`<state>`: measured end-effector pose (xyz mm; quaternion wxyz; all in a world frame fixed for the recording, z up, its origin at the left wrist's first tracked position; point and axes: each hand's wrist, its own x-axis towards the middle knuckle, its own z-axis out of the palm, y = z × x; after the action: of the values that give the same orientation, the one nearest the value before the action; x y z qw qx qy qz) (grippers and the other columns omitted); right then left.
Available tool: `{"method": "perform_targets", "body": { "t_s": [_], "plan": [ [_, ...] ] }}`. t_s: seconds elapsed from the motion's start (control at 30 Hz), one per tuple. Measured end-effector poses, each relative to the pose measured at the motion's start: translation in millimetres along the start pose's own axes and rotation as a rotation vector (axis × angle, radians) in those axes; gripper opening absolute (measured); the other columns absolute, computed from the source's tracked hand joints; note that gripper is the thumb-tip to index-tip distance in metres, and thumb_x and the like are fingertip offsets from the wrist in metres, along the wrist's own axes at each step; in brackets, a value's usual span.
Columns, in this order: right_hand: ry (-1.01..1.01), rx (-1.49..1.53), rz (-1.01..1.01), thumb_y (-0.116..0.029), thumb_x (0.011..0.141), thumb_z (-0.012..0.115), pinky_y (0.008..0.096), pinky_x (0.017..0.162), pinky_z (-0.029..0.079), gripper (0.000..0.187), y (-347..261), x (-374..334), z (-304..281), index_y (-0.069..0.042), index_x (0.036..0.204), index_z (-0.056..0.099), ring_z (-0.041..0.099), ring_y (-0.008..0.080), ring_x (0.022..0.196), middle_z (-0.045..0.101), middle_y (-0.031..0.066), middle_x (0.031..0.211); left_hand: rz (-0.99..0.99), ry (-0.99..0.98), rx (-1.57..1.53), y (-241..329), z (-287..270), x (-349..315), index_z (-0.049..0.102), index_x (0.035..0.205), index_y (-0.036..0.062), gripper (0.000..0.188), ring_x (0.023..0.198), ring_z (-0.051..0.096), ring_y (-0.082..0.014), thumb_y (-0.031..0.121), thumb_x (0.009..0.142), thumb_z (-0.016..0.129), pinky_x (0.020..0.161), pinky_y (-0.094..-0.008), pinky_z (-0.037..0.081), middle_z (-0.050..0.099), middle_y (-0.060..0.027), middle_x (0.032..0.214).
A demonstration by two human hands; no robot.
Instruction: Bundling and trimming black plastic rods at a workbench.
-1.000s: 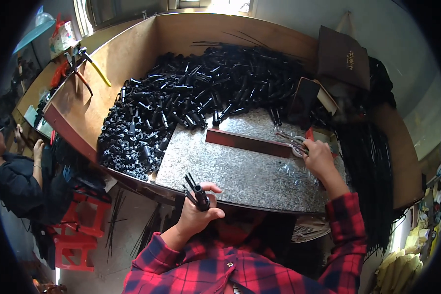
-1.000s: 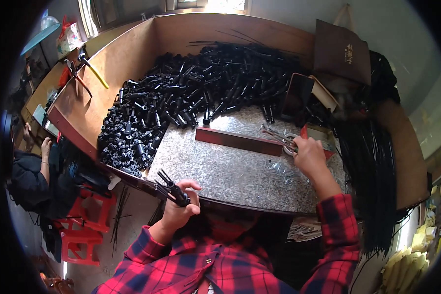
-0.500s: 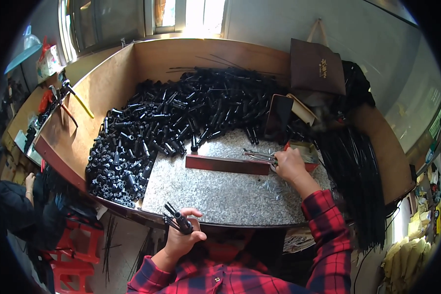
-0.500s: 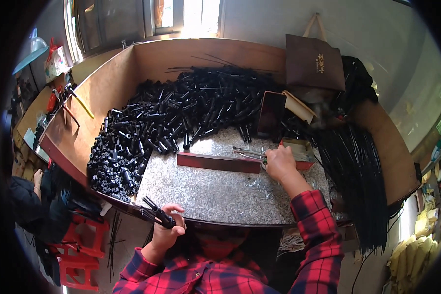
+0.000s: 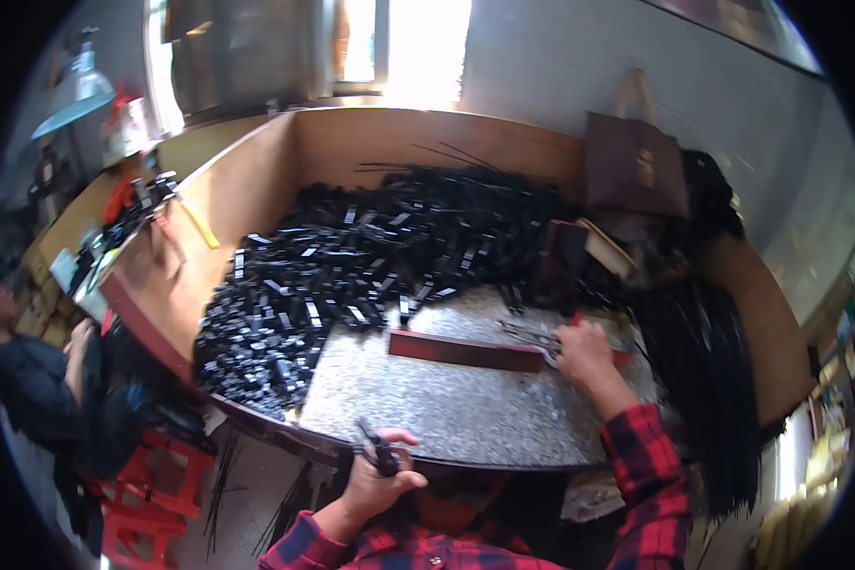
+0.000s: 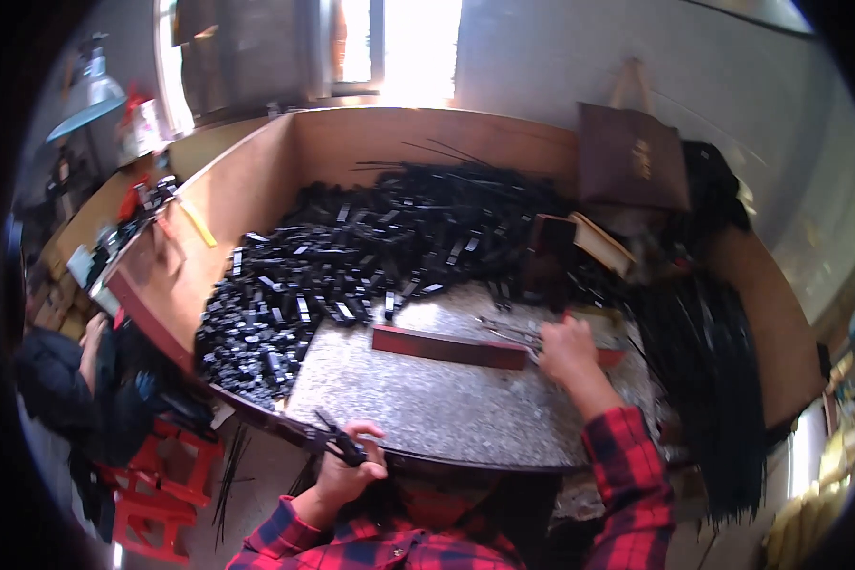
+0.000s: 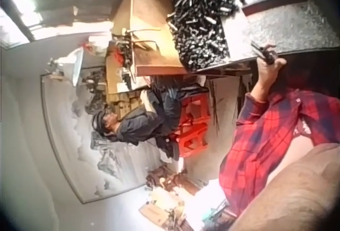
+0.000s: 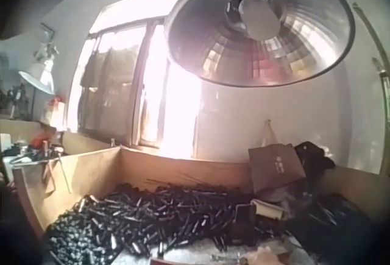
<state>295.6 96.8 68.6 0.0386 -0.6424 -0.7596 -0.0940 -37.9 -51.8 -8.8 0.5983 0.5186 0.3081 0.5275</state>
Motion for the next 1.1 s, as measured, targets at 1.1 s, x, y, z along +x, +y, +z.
{"method": "perform_targets", "body": {
  "t_s": [1.1],
  "plan": [
    [-0.025,1.228,-0.163,-0.022,0.087,0.064,0.0336,0.05,0.036,0.021,-162,-89,-49,-0.002,0.081,0.061,0.041,0.0145,0.054,0.042,0.0056,0.057,-0.002,-0.031,0.069,21,30,8,0.045,0.13,0.0058,0.058,0.061,0.038,0.0011,0.004,0.079,0.073,0.058,-0.0177,0.033,0.04,0.0105,0.066]
  ]
}}
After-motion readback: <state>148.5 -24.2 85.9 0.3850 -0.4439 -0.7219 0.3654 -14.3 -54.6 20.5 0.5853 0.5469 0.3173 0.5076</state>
